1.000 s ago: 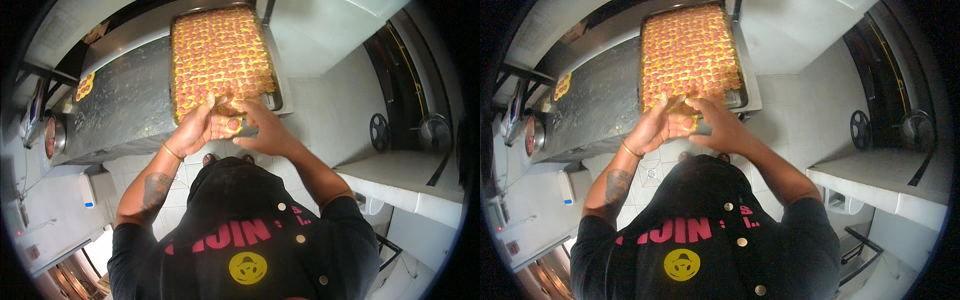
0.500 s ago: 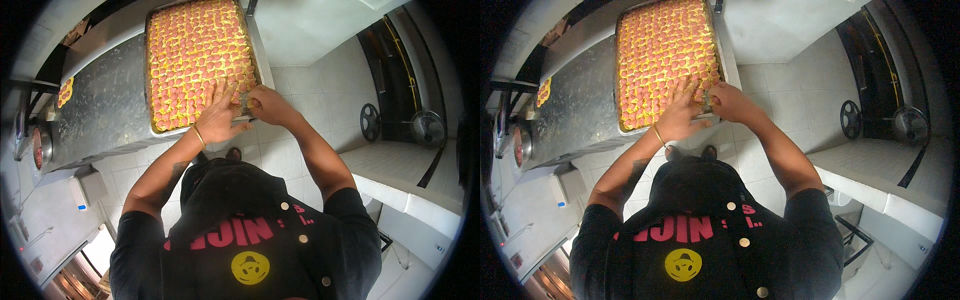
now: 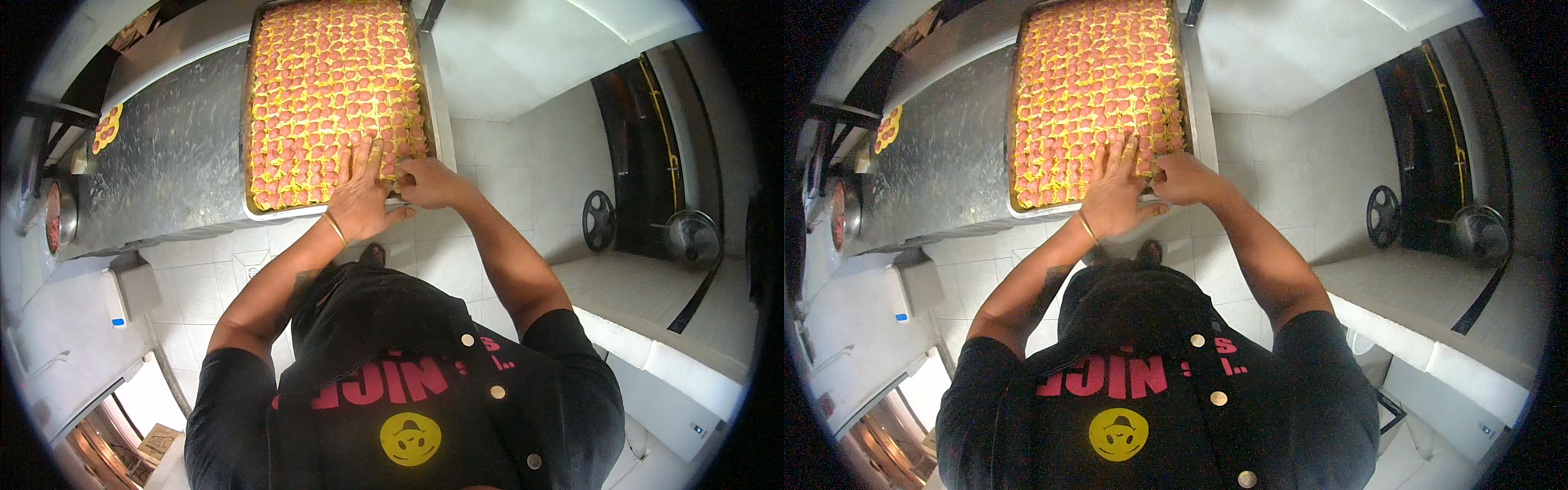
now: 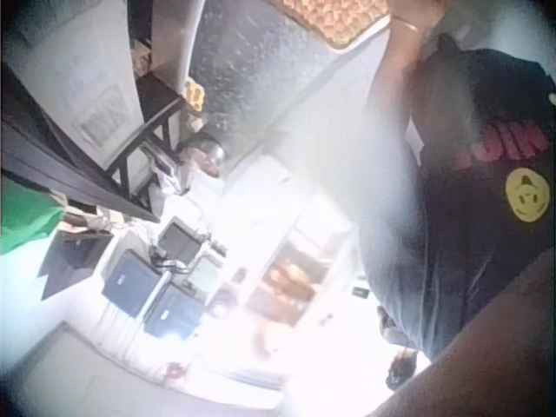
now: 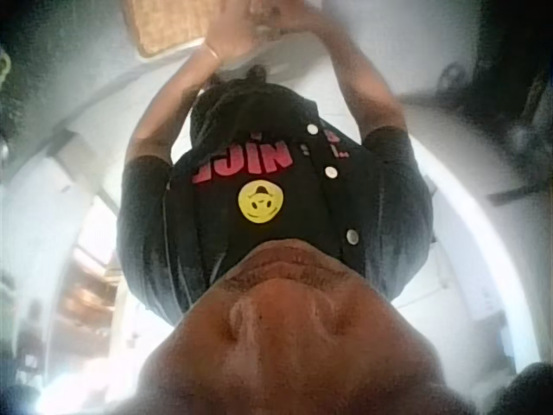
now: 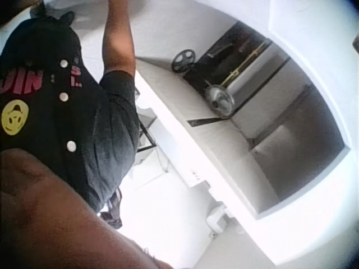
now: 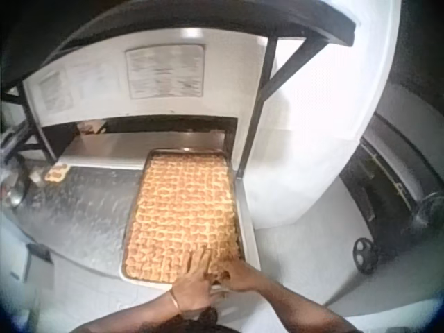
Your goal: The person repeatedly picks up small yellow dough pieces and red meat portions, folds the dough around the meat, and places the assembled items onto a large metal tray. The process continues until the tray is nearly full.
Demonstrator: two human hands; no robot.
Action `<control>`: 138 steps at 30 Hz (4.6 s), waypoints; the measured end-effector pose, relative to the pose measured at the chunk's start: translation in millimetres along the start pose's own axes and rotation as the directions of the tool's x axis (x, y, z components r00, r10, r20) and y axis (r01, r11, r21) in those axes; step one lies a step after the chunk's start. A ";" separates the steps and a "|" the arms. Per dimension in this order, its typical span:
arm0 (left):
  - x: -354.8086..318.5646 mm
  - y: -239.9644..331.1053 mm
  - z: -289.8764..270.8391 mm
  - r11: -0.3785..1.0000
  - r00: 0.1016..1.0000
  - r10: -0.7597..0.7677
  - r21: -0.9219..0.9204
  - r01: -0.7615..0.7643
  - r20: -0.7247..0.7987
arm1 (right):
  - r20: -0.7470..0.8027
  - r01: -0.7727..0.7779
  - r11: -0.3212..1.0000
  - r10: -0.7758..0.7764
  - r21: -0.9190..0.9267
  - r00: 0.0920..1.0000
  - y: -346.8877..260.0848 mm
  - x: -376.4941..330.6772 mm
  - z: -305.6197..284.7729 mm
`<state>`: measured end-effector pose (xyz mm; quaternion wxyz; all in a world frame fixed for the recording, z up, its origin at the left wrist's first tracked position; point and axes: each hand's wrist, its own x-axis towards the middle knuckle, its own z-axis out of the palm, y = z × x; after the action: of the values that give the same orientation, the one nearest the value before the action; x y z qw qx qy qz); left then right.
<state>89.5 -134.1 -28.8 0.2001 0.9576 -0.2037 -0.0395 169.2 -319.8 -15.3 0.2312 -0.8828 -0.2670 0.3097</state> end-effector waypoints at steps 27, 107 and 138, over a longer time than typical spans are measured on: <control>-105.6 -31.4 -46.9 0.942 0.865 -0.336 -0.147 0.303 -0.374 | -0.182 -0.128 0.984 0.149 0.122 0.972 -1.1 -32.3 42.2; -270.2 -273.0 -216.7 0.111 0.400 -0.834 -0.827 -0.552 -0.379 | -0.516 0.526 0.194 -0.101 0.828 0.851 -448.1 218.0 156.8; -369.5 -268.9 -244.7 0.327 0.544 -0.483 -0.718 -0.615 -0.686 | -0.899 0.669 0.743 -0.280 0.019 0.337 -542.5 101.5 192.5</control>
<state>-109.0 330.7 86.1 0.7846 0.5267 -0.0646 0.3207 -70.3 196.5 117.9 0.5820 -0.7272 -0.3007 -0.2052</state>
